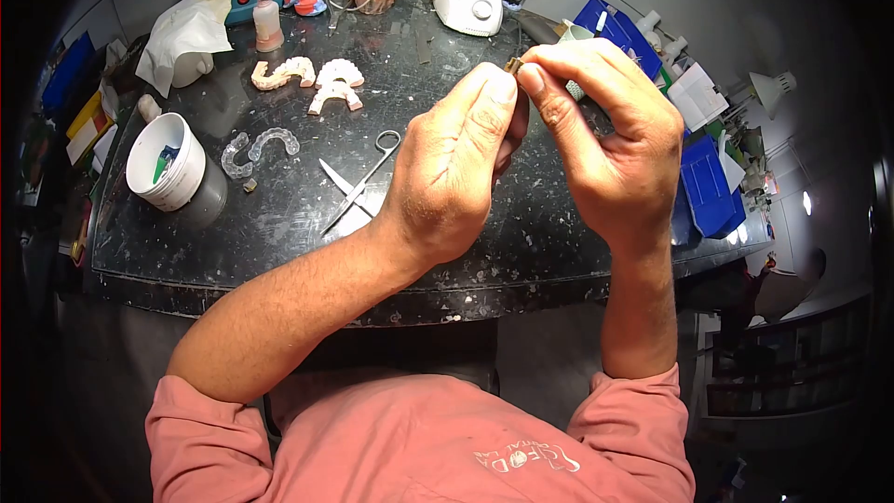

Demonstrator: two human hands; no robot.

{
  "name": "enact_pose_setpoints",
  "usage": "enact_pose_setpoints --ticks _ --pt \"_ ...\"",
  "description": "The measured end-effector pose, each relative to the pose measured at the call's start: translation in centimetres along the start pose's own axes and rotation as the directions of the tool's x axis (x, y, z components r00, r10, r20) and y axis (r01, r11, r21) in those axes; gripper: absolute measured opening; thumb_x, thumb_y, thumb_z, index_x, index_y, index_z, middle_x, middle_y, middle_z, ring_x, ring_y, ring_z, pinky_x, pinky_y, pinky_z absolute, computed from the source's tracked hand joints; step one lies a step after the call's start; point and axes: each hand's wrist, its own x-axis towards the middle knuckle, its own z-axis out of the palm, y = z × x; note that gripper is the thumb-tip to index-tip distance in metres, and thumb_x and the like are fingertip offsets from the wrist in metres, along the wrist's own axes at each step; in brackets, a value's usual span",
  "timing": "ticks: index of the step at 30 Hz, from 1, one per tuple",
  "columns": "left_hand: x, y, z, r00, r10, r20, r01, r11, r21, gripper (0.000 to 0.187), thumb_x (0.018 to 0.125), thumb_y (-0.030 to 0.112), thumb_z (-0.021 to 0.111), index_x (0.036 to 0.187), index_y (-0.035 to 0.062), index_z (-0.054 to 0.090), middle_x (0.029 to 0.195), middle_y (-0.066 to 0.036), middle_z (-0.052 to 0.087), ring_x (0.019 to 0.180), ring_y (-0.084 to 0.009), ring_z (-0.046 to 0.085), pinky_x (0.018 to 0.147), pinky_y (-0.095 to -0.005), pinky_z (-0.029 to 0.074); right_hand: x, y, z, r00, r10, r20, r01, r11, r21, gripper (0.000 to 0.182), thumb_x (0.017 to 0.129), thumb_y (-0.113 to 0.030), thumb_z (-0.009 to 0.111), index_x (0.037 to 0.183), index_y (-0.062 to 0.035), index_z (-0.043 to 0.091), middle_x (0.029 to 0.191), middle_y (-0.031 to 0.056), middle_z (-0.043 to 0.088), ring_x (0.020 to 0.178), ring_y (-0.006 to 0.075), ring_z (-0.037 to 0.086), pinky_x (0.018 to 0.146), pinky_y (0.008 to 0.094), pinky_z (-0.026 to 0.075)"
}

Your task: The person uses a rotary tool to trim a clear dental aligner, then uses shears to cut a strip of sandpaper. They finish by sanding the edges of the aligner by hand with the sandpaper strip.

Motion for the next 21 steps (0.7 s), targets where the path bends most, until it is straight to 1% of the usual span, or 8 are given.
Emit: enact_pose_setpoints --ticks 6,8,9,11,12,15,17,21 --pt "-0.2 -0.3 0.1 0.996 0.083 0.013 -0.084 0.993 0.087 0.030 0.104 0.026 0.036 0.089 0.0048 0.050 0.067 0.002 0.041 0.058 -0.0053 0.035 0.051 -0.0218 0.030 -0.5 0.3 -0.3 0.993 -0.122 -0.005 0.121 0.991 -0.056 0.012 0.081 -0.002 0.070 0.093 -0.0013 0.070 0.086 0.0097 0.067 0.077 0.0217 0.066 0.070 0.0299 0.051" --pt "-0.1 -0.2 0.0 0.994 0.087 0.061 -0.094 0.989 0.115 0.031 0.104 0.029 0.034 0.093 0.0069 0.051 0.069 0.004 0.040 0.057 -0.0043 0.033 0.050 -0.0194 0.027 -1.1 0.2 -0.5 0.988 0.135 0.071 -0.147 0.966 0.214 0.016 0.083 -0.002 0.068 0.098 -0.0011 0.070 0.088 0.0086 0.068 0.081 0.0184 0.066 0.073 0.0285 0.051" --pt "-0.1 -0.1 0.0 0.998 0.040 0.052 -0.044 0.996 0.082 0.030 0.104 0.026 0.036 0.090 0.0049 0.052 0.067 0.003 0.042 0.057 -0.0051 0.035 0.051 -0.0213 0.030 -1.4 0.2 -0.5 0.989 0.133 0.068 -0.145 0.967 0.209 0.016 0.083 -0.002 0.068 0.098 -0.0011 0.070 0.088 0.0086 0.068 0.081 0.0184 0.066 0.073 0.0285 0.051" --pt "-0.1 0.0 -0.1 0.999 -0.012 0.032 0.010 0.999 0.053 0.030 0.104 0.023 0.037 0.088 0.0030 0.052 0.065 0.002 0.043 0.058 -0.0059 0.037 0.052 -0.0233 0.032 -2.2 0.1 -0.1 0.936 0.350 -0.038 -0.300 0.850 0.433 0.019 0.085 -0.001 0.067 0.104 -0.0011 0.070 0.092 0.0082 0.069 0.085 0.0163 0.066 0.077 0.0272 0.051" --pt "0.0 0.1 -0.2 1.000 -0.014 0.022 0.013 0.999 0.049 0.030 0.104 0.024 0.037 0.088 0.0035 0.053 0.065 0.002 0.042 0.057 -0.0054 0.037 0.052 -0.0227 0.032 -2.4 0.7 -0.4 0.963 0.268 -0.038 -0.240 0.910 0.337 0.021 0.084 0.000 0.068 0.104 -0.0008 0.070 0.094 0.0096 0.070 0.088 0.0168 0.067 0.080 0.0272 0.050" --pt "0.5 -0.2 -0.3 0.998 -0.064 0.002 0.064 0.997 -0.041 0.032 0.104 0.027 0.037 0.088 0.0047 0.054 0.062 0.003 0.041 0.054 -0.0049 0.036 0.049 -0.0210 0.032 -2.6 0.8 0.0 0.968 0.247 -0.036 -0.230 0.937 0.264 0.020 0.082 0.000 0.070 0.102 -0.0007 0.071 0.092 0.0098 0.070 0.088 0.0164 0.067 0.079 0.0270 0.051" --pt "0.7 0.1 -0.4 0.967 -0.250 0.040 0.253 0.943 -0.214 0.035 0.104 0.030 0.036 0.088 0.0043 0.054 0.061 0.003 0.042 0.050 -0.0055 0.037 0.045 -0.0206 0.032 -2.2 0.9 0.4 0.965 0.259 -0.045 -0.238 0.935 0.264 0.020 0.080 -0.001 0.072 0.100 -0.0006 0.071 0.091 0.0097 0.071 0.087 0.0158 0.067 0.078 0.0266 0.051" --pt "0.9 0.0 -0.9 0.946 -0.279 0.167 0.320 0.891 -0.323 0.037 0.104 0.031 0.035 0.088 0.0033 0.053 0.060 0.001 0.042 0.047 -0.0065 0.036 0.043 -0.0210 0.032 -1.8 2.0 0.8 0.969 0.245 -0.039 -0.224 0.932 0.286 0.021 0.080 -0.001 0.072 0.102 -0.0011 0.071 0.092 0.0089 0.071 0.085 0.0145 0.067 0.078 0.0257 0.051"
